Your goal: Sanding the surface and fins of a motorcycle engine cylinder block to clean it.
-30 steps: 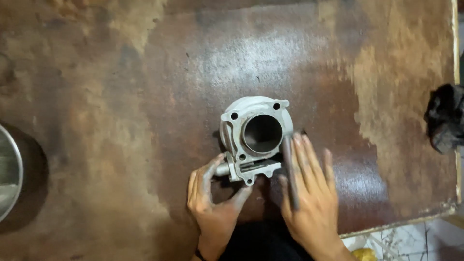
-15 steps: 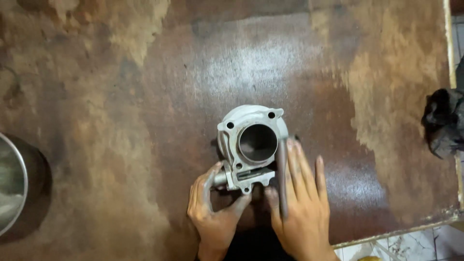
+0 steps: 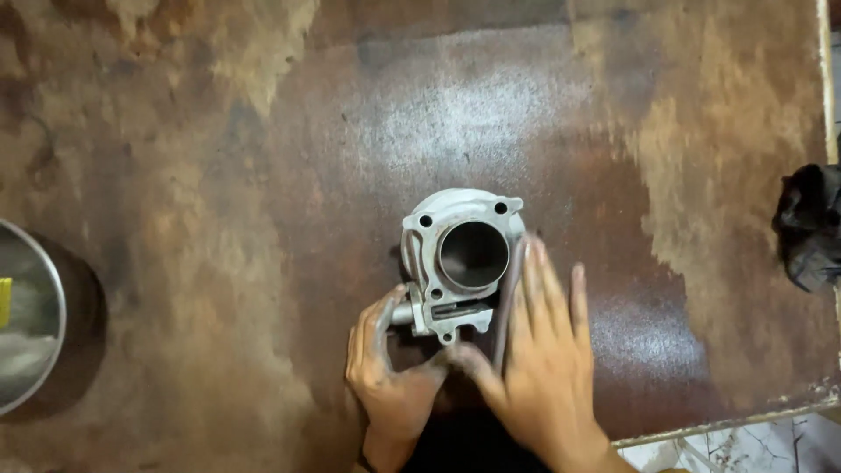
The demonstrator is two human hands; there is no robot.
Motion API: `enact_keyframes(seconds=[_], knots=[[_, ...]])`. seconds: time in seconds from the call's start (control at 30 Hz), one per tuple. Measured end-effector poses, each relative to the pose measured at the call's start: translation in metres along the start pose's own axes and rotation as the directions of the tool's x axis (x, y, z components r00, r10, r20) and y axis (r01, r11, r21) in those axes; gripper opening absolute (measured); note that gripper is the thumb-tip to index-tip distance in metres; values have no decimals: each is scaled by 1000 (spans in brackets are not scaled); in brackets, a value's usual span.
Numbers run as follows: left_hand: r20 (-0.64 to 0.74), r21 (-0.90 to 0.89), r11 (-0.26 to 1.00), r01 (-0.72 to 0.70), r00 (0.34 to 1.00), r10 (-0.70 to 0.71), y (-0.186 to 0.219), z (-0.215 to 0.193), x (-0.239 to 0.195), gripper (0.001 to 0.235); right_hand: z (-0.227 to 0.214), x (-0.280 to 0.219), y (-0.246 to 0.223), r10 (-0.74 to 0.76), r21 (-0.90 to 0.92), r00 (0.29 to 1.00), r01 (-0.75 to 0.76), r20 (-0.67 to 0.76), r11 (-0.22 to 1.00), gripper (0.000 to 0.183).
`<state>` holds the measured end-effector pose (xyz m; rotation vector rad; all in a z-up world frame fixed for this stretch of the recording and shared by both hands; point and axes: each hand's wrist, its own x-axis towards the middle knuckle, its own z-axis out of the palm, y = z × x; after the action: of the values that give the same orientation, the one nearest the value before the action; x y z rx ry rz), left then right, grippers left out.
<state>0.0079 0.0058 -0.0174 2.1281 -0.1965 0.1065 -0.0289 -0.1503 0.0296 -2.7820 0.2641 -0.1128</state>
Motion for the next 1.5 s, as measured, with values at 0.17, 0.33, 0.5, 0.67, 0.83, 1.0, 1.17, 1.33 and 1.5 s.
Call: enact_keyframes(seconds=[0.17, 0.33, 0.5, 0.67, 0.83, 1.0, 1.17, 1.33, 1.5], knots=[[0, -1, 999, -32, 999, 32, 6, -1, 5, 75, -7, 5, 1, 27, 21, 1000, -26, -9, 999, 101], [-5, 17, 1000, -23, 1000, 23, 6, -2, 6, 76, -2, -12, 8, -69, -3, 998, 68, -7, 998, 109], [10, 32, 999, -35, 999, 35, 12, -4, 6, 78, -4, 20, 6, -17, 35, 999, 18, -37, 999, 107], [-22, 77, 995, -70, 997, 72, 10, 0, 9, 74, -5, -16, 21, -14, 130, 1000, 14, 4, 991, 104], [7, 91, 993, -78, 997, 77, 11, -1, 5, 71, -5, 10, 45, -62, 446, 997, 33, 49, 894, 96], [46, 186, 978, -92, 995, 85, 15, -1, 14, 97, -16, 4, 42, -39, 579, 996, -16, 82, 815, 88], [285, 136, 970, -200, 946, 155, 29, -17, 58, 127, -5, 3, 52, 140, 638, 976, -216, 168, 739, 67], [480, 112, 884, -454, 804, 352, 42, -5, 84, 131, -3, -13, 64, 158, 794, 967, -253, 198, 552, 60], [524, 47, 879, -474, 761, 382, 38, 0, 79, 111, -7, -17, 69, 100, 855, 979, -202, 175, 477, 54]])
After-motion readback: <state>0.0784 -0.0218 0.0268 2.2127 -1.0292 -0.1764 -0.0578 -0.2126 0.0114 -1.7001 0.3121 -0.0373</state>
